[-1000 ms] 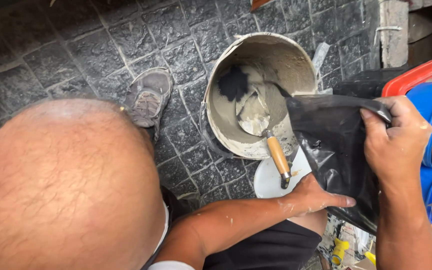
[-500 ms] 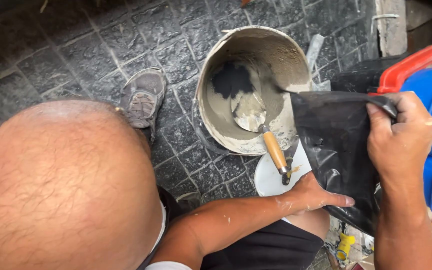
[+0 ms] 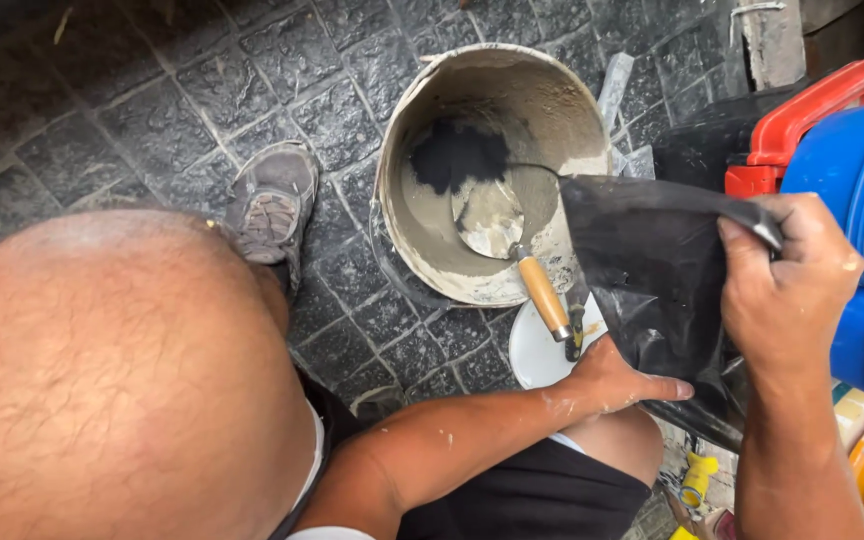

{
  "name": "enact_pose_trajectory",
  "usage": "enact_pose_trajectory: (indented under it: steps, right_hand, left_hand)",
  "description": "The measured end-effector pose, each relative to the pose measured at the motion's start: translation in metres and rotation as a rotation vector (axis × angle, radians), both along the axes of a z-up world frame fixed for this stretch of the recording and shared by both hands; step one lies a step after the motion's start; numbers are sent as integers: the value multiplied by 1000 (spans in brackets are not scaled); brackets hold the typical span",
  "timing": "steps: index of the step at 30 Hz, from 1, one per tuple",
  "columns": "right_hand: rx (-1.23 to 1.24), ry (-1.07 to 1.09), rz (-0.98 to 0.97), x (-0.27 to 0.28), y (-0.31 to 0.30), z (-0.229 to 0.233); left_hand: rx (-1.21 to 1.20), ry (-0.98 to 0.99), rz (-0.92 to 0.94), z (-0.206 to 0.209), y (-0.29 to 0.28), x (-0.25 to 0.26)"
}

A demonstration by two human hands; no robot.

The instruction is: Scraping cement from the sides of a bucket and handling a plastic bag

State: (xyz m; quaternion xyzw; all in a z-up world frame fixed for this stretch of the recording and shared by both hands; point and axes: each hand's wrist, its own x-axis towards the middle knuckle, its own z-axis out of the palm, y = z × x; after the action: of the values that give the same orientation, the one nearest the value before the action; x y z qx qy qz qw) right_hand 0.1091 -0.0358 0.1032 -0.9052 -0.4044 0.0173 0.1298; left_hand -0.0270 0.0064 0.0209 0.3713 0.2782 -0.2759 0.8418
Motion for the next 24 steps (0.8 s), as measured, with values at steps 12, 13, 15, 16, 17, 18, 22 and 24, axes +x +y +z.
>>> enact_pose_trajectory:
  steps: [12, 13, 15, 16, 17, 18, 22, 24]
  right_hand:
    - [220, -190, -239, -40, -42, 24]
    - [231, -200, -240, -39, -51, 25]
    - [362, -178, -252, -41, -72, 25]
    - [369, -187, -256, -43, -80, 28]
    - [420, -201, -325, -45, -88, 30]
    - [474, -219, -396, -47, -96, 32]
    - [677, -305, -526, -45, -99, 45]
    - [871, -327, -548, -38, -121, 49]
  left_hand:
    - [41, -133, 193, -14, -1, -2]
    - [50, -144, 191, -13, 1, 2]
    - [35, -124, 147, -11, 0, 4]
    - [40, -133, 141, -8, 0, 6]
    - [57, -209, 187, -4, -1, 7]
    - [76, -289, 229, -1, -1, 10]
    - [210, -320, 77, 6, -2, 30]
    - [207, -520, 251, -2, -12, 42]
